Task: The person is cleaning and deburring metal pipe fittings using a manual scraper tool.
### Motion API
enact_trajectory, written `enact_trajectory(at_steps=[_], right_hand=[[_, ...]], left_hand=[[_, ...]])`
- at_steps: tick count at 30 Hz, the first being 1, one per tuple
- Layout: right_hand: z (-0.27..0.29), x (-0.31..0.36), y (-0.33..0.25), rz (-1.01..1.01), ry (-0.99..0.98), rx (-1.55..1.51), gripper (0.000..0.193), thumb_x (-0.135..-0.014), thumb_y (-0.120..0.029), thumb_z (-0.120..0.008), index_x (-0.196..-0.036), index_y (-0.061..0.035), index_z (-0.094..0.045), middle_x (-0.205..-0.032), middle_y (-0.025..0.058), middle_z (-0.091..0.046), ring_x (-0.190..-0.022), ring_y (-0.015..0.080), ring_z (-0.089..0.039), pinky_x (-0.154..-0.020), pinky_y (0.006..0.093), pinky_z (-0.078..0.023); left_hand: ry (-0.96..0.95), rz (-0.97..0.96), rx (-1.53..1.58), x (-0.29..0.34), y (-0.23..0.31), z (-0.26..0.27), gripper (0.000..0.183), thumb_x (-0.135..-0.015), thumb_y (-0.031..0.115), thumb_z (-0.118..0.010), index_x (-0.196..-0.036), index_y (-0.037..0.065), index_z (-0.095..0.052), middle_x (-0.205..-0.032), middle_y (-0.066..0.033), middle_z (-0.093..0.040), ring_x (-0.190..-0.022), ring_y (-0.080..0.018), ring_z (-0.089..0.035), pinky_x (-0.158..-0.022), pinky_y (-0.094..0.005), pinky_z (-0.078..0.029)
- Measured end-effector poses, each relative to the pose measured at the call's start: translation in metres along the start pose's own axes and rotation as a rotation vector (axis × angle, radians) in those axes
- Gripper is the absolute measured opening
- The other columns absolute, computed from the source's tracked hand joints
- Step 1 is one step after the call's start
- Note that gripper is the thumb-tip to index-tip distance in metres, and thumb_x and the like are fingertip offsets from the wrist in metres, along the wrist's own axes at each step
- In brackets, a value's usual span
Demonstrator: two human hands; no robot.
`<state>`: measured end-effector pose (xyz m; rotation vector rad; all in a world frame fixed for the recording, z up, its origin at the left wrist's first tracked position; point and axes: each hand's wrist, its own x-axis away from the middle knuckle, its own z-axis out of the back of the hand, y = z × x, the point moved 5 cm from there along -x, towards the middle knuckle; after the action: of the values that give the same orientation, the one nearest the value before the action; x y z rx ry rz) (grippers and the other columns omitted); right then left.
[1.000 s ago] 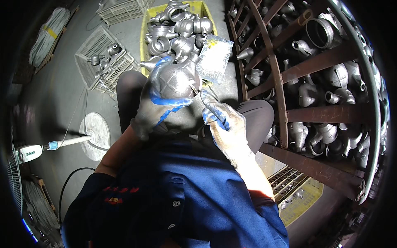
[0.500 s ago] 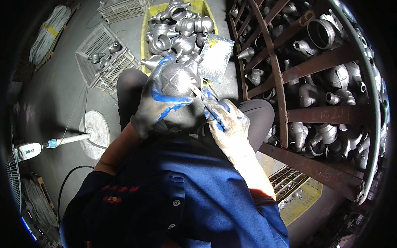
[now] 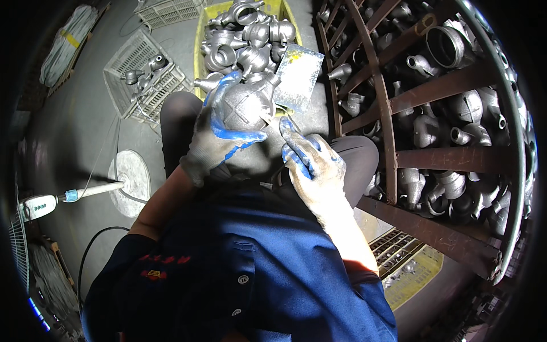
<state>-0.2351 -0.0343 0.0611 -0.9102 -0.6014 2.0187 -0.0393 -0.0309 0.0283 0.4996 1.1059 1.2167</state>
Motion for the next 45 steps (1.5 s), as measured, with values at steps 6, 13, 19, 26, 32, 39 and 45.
enact_trajectory(at_steps=[6,13,19,26,32,39,45], right_hand=[[-0.001,0.003,0.002,0.111,-0.049,0.210,0.034,-0.068,-0.008,-0.066,-0.102,-0.0124,-0.065,-0.081,0.0099,-0.055,-0.071,0.0286,-0.058,-0.061,0.0364,-0.048],[0.000,0.004,0.008,0.022,0.005,-0.020,0.030,-0.069,-0.005,-0.068,-0.098,-0.0117,-0.065,-0.076,0.0096,-0.055,-0.067,0.0289,-0.058,-0.060,0.0366,-0.048],[0.001,0.003,0.001,0.134,-0.029,0.175,0.028,-0.069,-0.006,-0.068,-0.097,-0.0104,-0.065,-0.075,0.0105,-0.055,-0.065,0.0298,-0.057,-0.060,0.0369,-0.047],[-0.005,0.013,0.017,-0.254,-0.150,-0.547,0.024,-0.080,-0.001,-0.057,-0.103,0.0000,-0.063,-0.079,0.0076,-0.064,-0.066,0.0152,-0.060,-0.062,0.0277,-0.048],[-0.007,0.012,0.015,-0.648,-0.372,-0.739,0.028,-0.085,-0.001,-0.049,-0.110,0.0039,-0.058,-0.073,0.0075,-0.065,-0.050,0.0063,-0.052,-0.043,0.0187,-0.040],[-0.011,0.009,0.019,-0.741,-0.392,-0.853,0.027,-0.087,-0.002,-0.049,-0.111,0.0058,-0.057,-0.067,0.0101,-0.063,-0.039,0.0064,-0.045,-0.035,0.0191,-0.033],[-0.005,0.012,0.019,-0.700,-0.334,-0.704,0.029,-0.085,-0.003,-0.052,-0.112,0.0022,-0.059,-0.076,0.0093,-0.064,-0.050,0.0080,-0.052,-0.045,0.0201,-0.041]], left_hand=[[0.025,-0.018,0.101,0.000,-0.003,-0.005,0.081,-0.066,0.004,-0.079,-0.133,0.000,-0.033,-0.125,-0.0123,-0.049,-0.114,-0.0202,-0.050,-0.099,-0.0339,-0.041],[-0.066,0.165,0.170,0.006,-0.021,-0.010,0.097,-0.066,0.039,-0.074,-0.135,-0.005,-0.022,-0.129,-0.0232,-0.041,-0.120,-0.0376,-0.043,-0.102,-0.0430,-0.032],[-0.001,-0.065,-0.101,0.006,-0.006,-0.003,0.095,-0.065,0.039,-0.075,-0.135,-0.002,-0.026,-0.130,-0.0226,-0.039,-0.121,-0.0377,-0.041,-0.101,-0.0434,-0.033],[0.016,0.024,-0.227,0.004,0.001,0.000,0.095,-0.061,0.034,-0.082,-0.134,0.001,-0.031,-0.131,-0.0197,-0.041,-0.121,-0.0336,-0.042,-0.100,-0.0414,-0.037],[0.052,0.048,-0.299,0.007,0.002,0.004,0.095,-0.060,0.027,-0.084,-0.135,0.003,-0.031,-0.131,-0.0183,-0.045,-0.120,-0.0338,-0.046,-0.101,-0.0410,-0.038],[0.062,-0.023,-0.301,0.005,0.011,0.004,0.101,-0.057,0.033,-0.086,-0.135,0.004,-0.029,-0.132,-0.0183,-0.044,-0.121,-0.0339,-0.045,-0.100,-0.0412,-0.038],[-0.003,0.079,-0.276,0.004,0.002,0.002,0.096,-0.063,0.047,-0.076,-0.138,0.007,-0.030,-0.134,-0.0199,-0.035,-0.128,-0.0359,-0.034,-0.100,-0.0466,-0.035]])
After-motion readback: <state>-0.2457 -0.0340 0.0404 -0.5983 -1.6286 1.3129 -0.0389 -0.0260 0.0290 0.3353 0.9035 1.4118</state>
